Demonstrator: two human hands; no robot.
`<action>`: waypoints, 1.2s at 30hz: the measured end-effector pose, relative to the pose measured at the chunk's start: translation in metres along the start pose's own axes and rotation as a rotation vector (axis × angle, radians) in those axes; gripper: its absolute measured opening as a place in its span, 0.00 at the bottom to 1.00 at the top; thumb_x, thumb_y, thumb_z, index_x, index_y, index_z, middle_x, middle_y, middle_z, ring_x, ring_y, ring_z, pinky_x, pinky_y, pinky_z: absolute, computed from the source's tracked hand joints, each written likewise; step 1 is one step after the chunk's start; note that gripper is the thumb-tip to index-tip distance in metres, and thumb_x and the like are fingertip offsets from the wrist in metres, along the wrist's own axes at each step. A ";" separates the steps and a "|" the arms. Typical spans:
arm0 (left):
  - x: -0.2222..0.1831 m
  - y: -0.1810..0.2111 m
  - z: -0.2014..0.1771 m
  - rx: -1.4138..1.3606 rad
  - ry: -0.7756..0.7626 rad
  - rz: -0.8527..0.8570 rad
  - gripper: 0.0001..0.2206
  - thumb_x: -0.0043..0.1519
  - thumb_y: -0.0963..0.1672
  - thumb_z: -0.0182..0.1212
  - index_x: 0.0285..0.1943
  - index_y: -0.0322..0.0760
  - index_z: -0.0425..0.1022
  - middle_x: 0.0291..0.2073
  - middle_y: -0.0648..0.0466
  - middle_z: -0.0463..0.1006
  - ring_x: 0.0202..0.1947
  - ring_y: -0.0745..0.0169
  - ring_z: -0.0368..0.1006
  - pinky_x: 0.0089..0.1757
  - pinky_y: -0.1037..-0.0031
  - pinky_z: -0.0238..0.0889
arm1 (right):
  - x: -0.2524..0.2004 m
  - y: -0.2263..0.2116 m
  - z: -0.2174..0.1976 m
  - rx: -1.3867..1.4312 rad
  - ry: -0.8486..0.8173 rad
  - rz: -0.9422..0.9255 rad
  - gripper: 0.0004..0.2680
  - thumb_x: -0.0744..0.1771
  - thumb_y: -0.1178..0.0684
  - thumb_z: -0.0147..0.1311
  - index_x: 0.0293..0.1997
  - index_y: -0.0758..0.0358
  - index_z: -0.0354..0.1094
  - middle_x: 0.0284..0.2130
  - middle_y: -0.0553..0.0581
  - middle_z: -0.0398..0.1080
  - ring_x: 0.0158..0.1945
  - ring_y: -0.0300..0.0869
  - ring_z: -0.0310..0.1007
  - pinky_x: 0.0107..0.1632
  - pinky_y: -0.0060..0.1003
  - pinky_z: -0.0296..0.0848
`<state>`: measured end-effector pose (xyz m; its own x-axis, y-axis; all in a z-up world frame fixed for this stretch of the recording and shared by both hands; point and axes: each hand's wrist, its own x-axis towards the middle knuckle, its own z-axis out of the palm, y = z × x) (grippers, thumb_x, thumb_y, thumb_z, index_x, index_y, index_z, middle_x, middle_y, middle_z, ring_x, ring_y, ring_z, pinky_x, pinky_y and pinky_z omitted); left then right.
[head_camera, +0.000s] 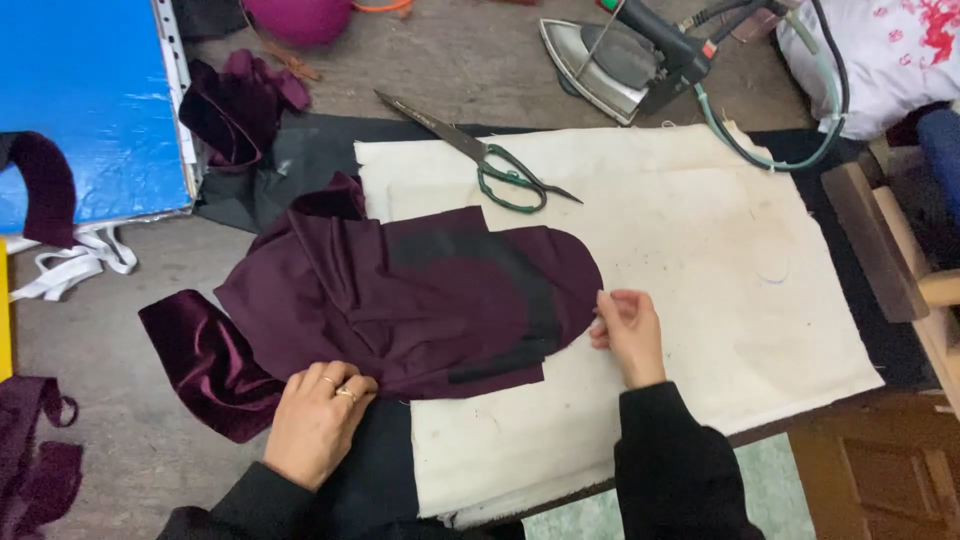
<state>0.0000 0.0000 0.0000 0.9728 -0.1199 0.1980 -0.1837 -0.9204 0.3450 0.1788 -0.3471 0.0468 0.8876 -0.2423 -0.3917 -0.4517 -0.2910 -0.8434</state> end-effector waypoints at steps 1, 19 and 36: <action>0.003 0.000 -0.003 -0.010 0.017 0.007 0.05 0.60 0.48 0.54 0.41 0.50 0.74 0.35 0.60 0.70 0.35 0.56 0.65 0.37 0.65 0.57 | 0.005 0.000 0.002 -0.054 0.010 -0.029 0.13 0.65 0.49 0.54 0.48 0.64 0.59 0.31 0.59 0.67 0.22 0.41 0.67 0.25 0.34 0.70; 0.075 0.040 -0.069 -0.437 -0.151 -0.169 0.06 0.62 0.47 0.51 0.45 0.47 0.67 0.28 0.60 0.80 0.25 0.58 0.77 0.30 0.68 0.64 | -0.010 0.029 0.038 -0.706 -0.035 -1.077 0.17 0.56 0.64 0.54 0.49 0.62 0.68 0.42 0.58 0.63 0.37 0.48 0.67 0.38 0.39 0.68; 0.108 0.053 -0.134 -0.286 0.031 -0.121 0.21 0.41 0.37 0.63 0.44 0.48 0.76 0.41 0.60 0.80 0.42 0.64 0.76 0.46 0.74 0.63 | 0.059 -0.099 -0.096 -0.287 0.070 -1.166 0.12 0.62 0.74 0.43 0.45 0.73 0.68 0.46 0.68 0.68 0.53 0.55 0.67 0.54 0.41 0.70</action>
<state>0.0764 -0.0124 0.1625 0.9861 -0.0002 0.1661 -0.1032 -0.7847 0.6113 0.2667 -0.4216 0.1426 0.7725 0.2564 0.5809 0.6082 -0.5618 -0.5608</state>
